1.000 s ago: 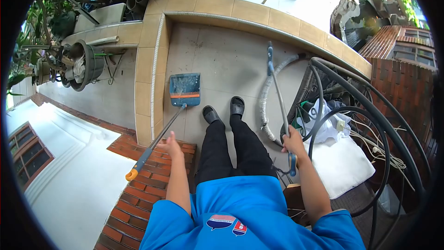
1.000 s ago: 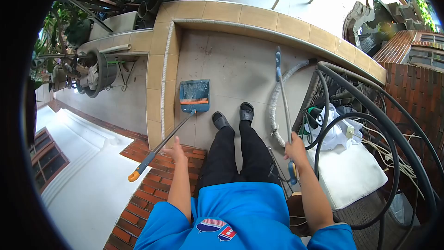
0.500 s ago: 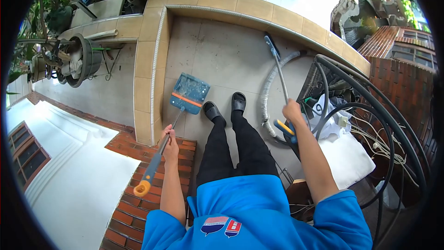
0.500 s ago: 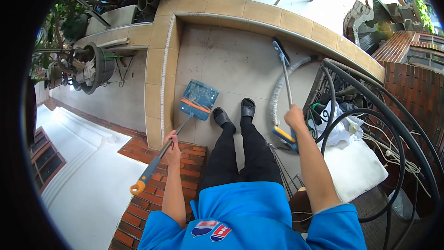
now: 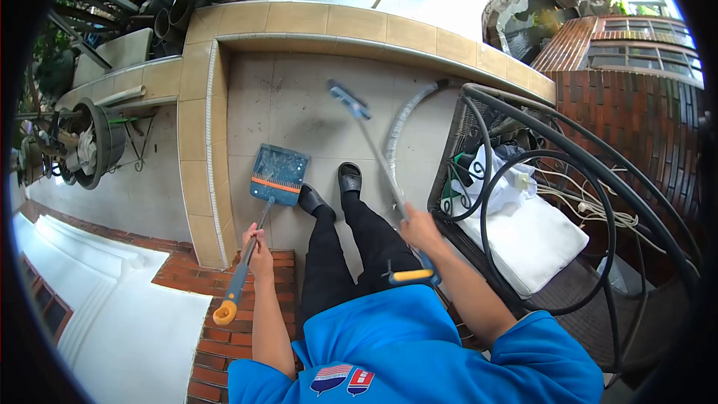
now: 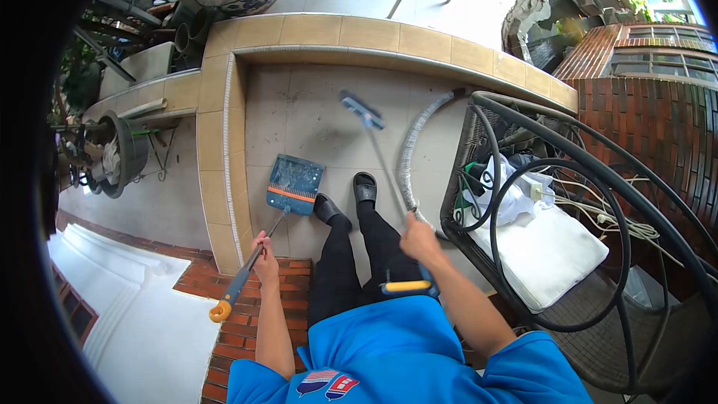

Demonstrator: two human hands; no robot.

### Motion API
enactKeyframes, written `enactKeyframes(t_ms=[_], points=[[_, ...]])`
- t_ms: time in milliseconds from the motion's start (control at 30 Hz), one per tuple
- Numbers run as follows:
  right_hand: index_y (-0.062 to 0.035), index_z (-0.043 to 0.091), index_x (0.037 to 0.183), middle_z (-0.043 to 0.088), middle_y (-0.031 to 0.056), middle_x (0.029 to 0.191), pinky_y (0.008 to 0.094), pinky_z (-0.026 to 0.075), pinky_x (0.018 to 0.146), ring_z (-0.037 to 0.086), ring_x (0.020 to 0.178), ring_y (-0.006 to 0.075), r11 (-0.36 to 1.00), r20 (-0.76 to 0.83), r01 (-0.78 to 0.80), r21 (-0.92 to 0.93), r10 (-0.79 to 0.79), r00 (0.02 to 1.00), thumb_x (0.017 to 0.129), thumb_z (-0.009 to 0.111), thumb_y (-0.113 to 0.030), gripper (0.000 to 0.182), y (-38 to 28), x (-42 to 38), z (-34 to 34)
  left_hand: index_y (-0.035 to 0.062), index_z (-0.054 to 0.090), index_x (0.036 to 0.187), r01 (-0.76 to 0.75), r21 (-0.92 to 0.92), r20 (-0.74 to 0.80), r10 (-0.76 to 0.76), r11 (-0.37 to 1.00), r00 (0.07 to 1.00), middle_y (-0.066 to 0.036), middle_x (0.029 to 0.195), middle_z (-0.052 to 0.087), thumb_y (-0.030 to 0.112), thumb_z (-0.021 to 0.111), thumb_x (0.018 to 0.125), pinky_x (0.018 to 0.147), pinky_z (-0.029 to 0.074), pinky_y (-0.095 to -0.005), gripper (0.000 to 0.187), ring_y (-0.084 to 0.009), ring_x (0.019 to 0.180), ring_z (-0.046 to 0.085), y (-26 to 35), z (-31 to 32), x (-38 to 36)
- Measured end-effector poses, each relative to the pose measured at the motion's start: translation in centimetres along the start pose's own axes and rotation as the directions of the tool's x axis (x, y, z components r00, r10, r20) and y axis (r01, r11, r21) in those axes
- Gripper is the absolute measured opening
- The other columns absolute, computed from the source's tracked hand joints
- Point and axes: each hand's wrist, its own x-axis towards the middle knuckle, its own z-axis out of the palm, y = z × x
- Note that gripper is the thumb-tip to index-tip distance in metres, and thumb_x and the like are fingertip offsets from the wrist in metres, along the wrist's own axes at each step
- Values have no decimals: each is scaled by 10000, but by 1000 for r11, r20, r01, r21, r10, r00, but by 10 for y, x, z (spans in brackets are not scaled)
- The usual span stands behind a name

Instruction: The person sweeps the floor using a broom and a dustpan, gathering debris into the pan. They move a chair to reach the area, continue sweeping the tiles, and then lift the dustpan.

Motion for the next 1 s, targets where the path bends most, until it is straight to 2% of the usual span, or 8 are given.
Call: enactKeyframes(t_ms=[167, 300, 400, 533, 667, 733, 833, 1000], points=[[51, 522, 1073, 602, 317, 956, 457, 505, 809, 615, 893, 430, 938, -154, -250, -240, 218, 964, 777, 531, -88, 328, 59, 100, -41, 12, 536, 896, 52, 4, -11, -52, 999, 999, -127, 1070, 619, 252, 585, 915, 682, 451, -274, 245, -176, 768, 536, 7, 0, -1], [41, 644, 897, 631, 273, 950, 426, 514, 817, 628, 929, 383, 906, -33, -133, -402, 130, 991, 758, 542, -74, 207, 106, 219, -30, 15, 538, 893, 144, 36, 24, -145, 989, 989, -124, 1097, 617, 254, 587, 914, 685, 446, -266, 245, -166, 777, 531, 12, 0, 0], [38, 657, 892, 640, 260, 937, 425, 519, 809, 633, 918, 378, 863, 72, -118, -492, 175, 982, 748, 547, -76, 215, 78, 228, -21, 10, 537, 897, 158, 42, 33, -160, 987, 987, -131, 1100, 618, 248, 589, 913, 699, 449, -263, 245, -160, 792, 535, 16, 0, 1], [64, 600, 925, 611, 314, 902, 467, 494, 822, 605, 901, 446, 947, 12, -105, -303, 114, 993, 724, 528, -39, 236, 45, 131, -25, -3, 538, 906, 87, 1, -24, -87, 996, 996, -150, 1088, 621, 261, 587, 912, 715, 462, -264, 269, -162, 802, 548, 9, 5, 3], [77, 536, 920, 600, 331, 854, 494, 477, 804, 594, 860, 468, 988, 123, 17, -156, 3, 992, 726, 535, -60, 237, 34, 59, -49, -3, 539, 908, 94, -11, -28, -94, 996, 995, -148, 1087, 622, 262, 587, 913, 695, 459, -264, 270, -160, 789, 544, 10, 0, 6], [69, 545, 947, 601, 323, 844, 486, 484, 775, 599, 847, 454, 984, 10, -4, -180, 6, 1000, 726, 545, -76, 265, 43, 65, -49, -4, 540, 909, 105, -22, -36, -105, 994, 994, -144, 1077, 626, 262, 586, 914, 671, 459, -262, 270, -155, 764, 541, 11, -3, 3], [65, 564, 932, 600, 321, 848, 478, 485, 771, 599, 855, 448, 989, -158, -93, -117, 74, 985, 727, 547, -83, 254, 50, 107, -38, 11, 519, 990, 197, 12, 32, -197, 980, 980, -131, 1152, 582, 233, 561, 929, 850, 457, -283, 234, -170, 976, 548, 8, -9, -3], [57, 547, 875, 598, 320, 857, 495, 472, 789, 578, 870, 476, 995, -25, 41, -92, -44, 999, 731, 516, -69, 194, 9, 149, -5, 8, 514, 972, 211, 44, 24, -212, 977, 977, -134, 1143, 585, 263, 562, 929, 794, 450, -265, 263, -153, 904, 536, 17, 2, 3]])
